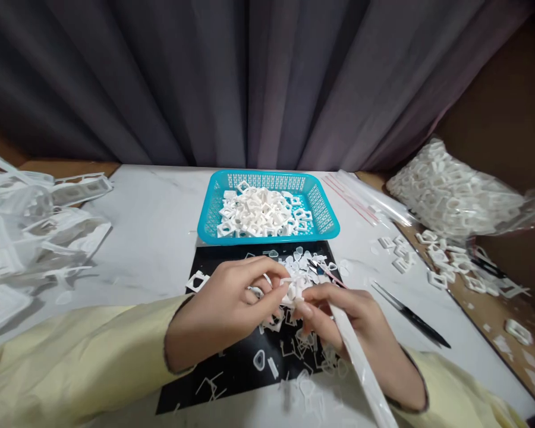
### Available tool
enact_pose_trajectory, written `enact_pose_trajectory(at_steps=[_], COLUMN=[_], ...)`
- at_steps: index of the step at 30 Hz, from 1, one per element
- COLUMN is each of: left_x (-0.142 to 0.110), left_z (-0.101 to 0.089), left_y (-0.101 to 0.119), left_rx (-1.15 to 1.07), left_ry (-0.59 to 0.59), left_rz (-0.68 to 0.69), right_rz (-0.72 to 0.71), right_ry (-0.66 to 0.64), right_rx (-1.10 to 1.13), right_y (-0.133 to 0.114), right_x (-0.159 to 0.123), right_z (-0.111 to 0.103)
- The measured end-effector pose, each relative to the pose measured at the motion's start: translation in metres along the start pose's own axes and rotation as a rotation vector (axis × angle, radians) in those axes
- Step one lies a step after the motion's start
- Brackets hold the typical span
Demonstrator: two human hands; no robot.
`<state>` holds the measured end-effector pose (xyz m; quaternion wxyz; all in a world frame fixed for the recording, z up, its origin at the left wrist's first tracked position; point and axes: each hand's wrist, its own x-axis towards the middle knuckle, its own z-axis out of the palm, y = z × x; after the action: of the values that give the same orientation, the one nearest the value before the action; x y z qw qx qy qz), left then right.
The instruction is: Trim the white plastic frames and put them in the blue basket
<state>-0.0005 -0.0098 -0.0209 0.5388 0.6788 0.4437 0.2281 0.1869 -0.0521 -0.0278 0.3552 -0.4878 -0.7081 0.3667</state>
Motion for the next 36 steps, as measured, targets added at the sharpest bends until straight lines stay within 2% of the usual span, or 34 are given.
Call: enact_pose_trajectory(at_steps=[5, 13, 15, 21, 29, 36], left_x=[0.008, 0.009, 0.009, 0.012, 0.014, 0.012], left_z=[-0.002, -0.007, -0.007, 0.001, 0.007, 0.006], left_y=[0.006, 0.007, 0.007, 0.000, -0.002, -0.004], left_rx=[-0.259, -0.378, -0.367, -0.445, -0.510, -0.478], left_ry=[-0.138, -0.170, -0.164, -0.189, -0.124, -0.251], left_rz=[-0.096, -0.100, -0.096, -0.164, -0.240, -0.306], right_rz=[0.052, 0.061, 0.034, -0.155, -0.221, -0.234], right_ry=[-0.036, -0.100, -0.083, 0.085, 0.109, 0.085], right_rx=[0.126, 0.252, 0.191, -0.077, -0.142, -0.206], right_y=[-0.001, 0.007, 0.009, 0.016, 0.022, 0.028], right_x=[-0.005, -0.009, -0.008, -0.004, -0.004, -0.004], right_z=[-0.006, -0.008, -0.009, -0.006, -0.001, 0.001])
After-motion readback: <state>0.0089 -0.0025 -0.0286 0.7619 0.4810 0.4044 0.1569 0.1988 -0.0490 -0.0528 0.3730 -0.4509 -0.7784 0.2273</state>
